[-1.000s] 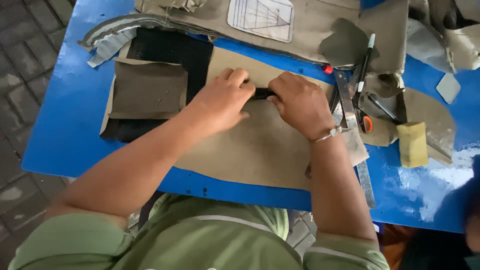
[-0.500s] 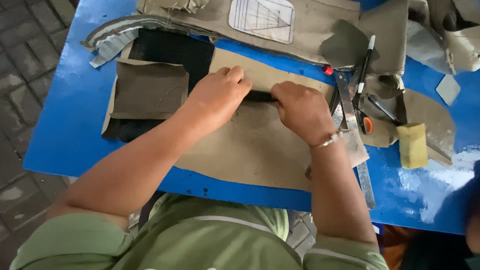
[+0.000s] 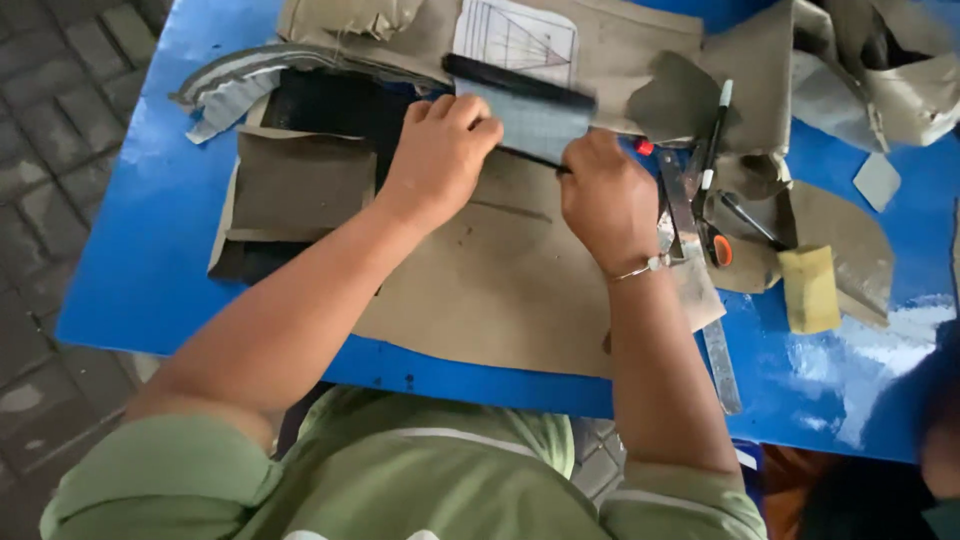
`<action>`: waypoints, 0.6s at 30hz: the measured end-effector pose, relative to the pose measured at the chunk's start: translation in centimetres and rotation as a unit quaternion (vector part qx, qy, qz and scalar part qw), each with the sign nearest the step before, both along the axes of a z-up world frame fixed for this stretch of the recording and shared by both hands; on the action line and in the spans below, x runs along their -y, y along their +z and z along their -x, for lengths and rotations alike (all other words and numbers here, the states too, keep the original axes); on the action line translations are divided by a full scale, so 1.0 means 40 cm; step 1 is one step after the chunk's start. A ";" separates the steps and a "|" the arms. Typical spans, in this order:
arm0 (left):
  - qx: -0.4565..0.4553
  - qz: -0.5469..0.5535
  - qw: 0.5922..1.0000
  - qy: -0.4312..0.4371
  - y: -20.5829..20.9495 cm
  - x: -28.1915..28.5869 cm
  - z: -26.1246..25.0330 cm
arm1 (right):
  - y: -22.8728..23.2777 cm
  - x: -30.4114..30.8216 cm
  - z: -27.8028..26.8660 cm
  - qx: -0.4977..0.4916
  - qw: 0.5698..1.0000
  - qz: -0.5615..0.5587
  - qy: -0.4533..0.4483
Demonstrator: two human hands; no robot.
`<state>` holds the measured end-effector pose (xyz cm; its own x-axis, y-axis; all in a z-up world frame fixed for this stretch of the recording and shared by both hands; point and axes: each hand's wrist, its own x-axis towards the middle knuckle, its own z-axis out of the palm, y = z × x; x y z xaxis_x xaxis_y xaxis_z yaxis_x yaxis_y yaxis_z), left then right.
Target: Applying adhesive to the edges of leather pieces and folding them to assemble components
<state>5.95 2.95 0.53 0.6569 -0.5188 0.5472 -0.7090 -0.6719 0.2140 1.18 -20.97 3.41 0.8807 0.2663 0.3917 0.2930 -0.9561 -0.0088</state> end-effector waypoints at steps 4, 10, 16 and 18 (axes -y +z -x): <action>-0.018 -0.015 1.000 -0.020 0.035 -0.004 0.050 | 0.000 0.006 0.017 -0.062 0.997 0.026 0.022; -0.099 -0.141 0.985 -0.005 0.062 -0.021 0.084 | 0.021 0.006 0.038 -0.201 0.978 0.056 0.015; -0.101 -0.176 0.979 -0.011 0.018 -0.044 0.068 | 0.064 -0.030 0.065 -0.230 0.969 0.094 0.009; -0.128 -0.215 0.968 -0.029 0.018 -0.045 0.072 | 0.100 -0.046 0.083 -0.271 0.957 0.104 0.022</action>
